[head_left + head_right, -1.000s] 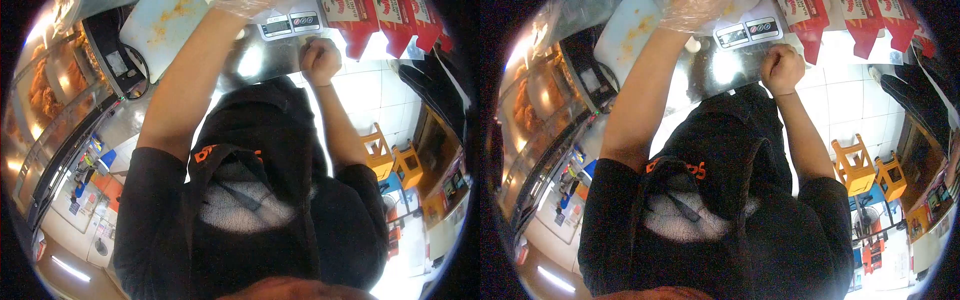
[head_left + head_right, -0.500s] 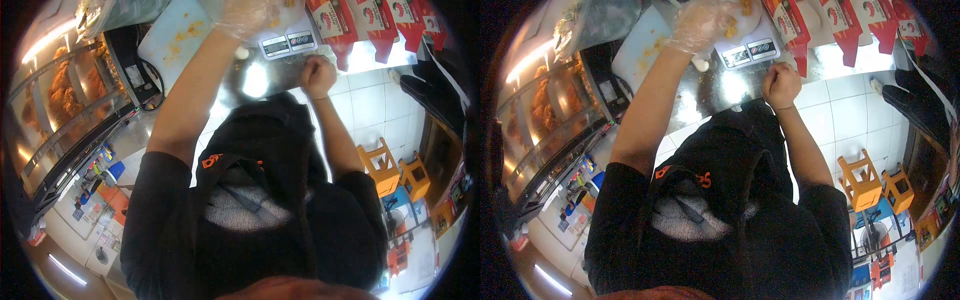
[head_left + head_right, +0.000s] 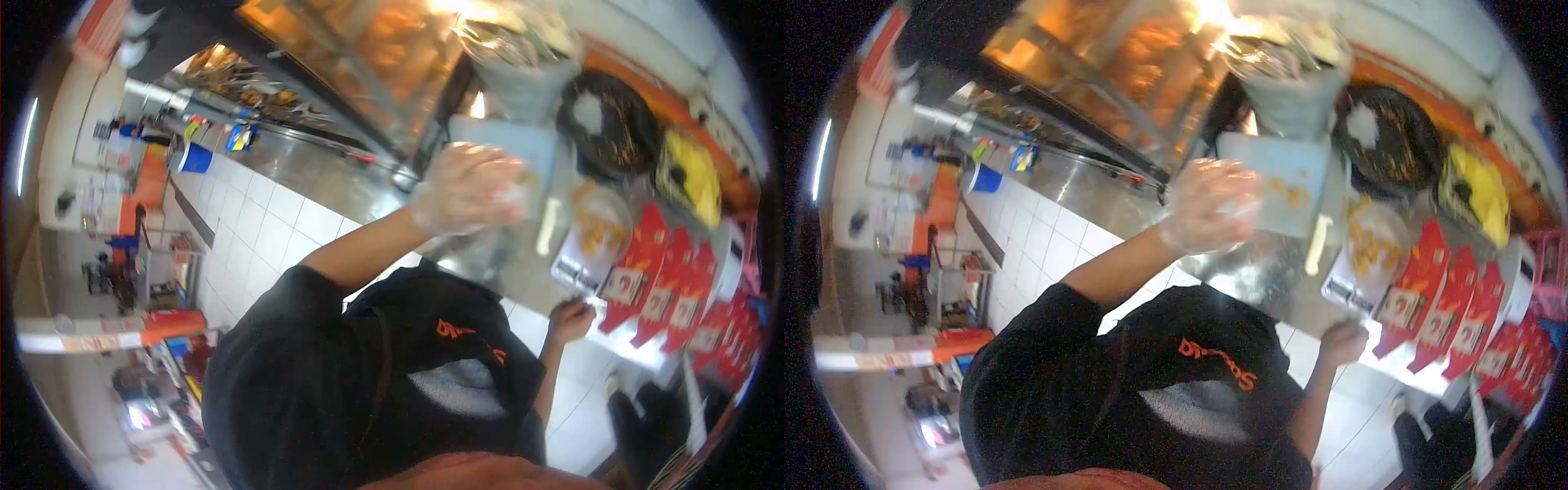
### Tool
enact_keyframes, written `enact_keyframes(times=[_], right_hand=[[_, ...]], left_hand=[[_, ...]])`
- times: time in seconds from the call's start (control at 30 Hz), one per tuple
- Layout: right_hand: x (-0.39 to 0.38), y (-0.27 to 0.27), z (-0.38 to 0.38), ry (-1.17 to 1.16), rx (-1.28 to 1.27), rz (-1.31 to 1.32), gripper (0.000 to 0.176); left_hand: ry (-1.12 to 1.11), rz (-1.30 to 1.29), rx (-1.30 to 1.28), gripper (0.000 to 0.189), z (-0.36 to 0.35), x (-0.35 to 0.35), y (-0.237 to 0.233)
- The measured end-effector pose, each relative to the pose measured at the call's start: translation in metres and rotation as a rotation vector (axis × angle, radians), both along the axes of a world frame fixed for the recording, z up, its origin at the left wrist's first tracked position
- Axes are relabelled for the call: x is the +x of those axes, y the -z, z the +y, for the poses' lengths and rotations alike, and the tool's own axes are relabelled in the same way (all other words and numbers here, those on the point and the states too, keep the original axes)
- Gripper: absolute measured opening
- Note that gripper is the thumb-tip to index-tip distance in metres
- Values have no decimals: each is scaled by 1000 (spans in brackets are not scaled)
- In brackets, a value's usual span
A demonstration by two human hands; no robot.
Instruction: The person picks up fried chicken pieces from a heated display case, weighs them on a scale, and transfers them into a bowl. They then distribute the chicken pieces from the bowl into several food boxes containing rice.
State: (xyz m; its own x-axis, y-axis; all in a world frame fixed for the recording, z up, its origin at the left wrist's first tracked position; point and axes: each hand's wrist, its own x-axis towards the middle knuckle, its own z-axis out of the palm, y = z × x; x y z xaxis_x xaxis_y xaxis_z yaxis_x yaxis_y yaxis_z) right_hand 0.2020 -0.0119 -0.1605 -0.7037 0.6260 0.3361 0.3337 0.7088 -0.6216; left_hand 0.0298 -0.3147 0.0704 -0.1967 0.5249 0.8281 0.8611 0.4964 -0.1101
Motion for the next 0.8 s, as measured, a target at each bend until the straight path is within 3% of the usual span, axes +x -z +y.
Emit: enact_keyframes(times=[0.07, 0.13, 0.2, 0.27, 0.33, 0.4, 0.47, 0.57, 0.8], right_hand=[[1, 11, 0, 29, 82, 31, 34], [3, 5, 1, -11, 40, -24, 24], [1, 11, 1, 28, -23, 10, 27], [-1, 7, 2, 70, -101, -58, 31], [-6, -13, -11, 93, -45, -7, 27], [-5, -8, -11, 89, -162, 132, 25], [-7, -4, -20, 85, -141, 197, 25], [-5, -2, -41, 44, -217, 300, 24], [5, -12, -103, 59, -332, 331, 26]], left_hand=[[-375, -442, 168, 65, -65, 19, -16], [-344, 104, 405, 58, -117, 8, -28], [-272, 72, 711, 58, -164, 12, -59], [-469, 29, 649, 51, -228, 9, -69], [-960, -24, 418, 43, -279, -1, -107], [-1151, 53, 170, 34, -339, -33, -128], [-1422, -290, -61, 28, -392, -77, -152], [-1384, -152, -120, 25, -442, -111, -161], [-1288, -230, -69, 24, -488, -135, -170]])
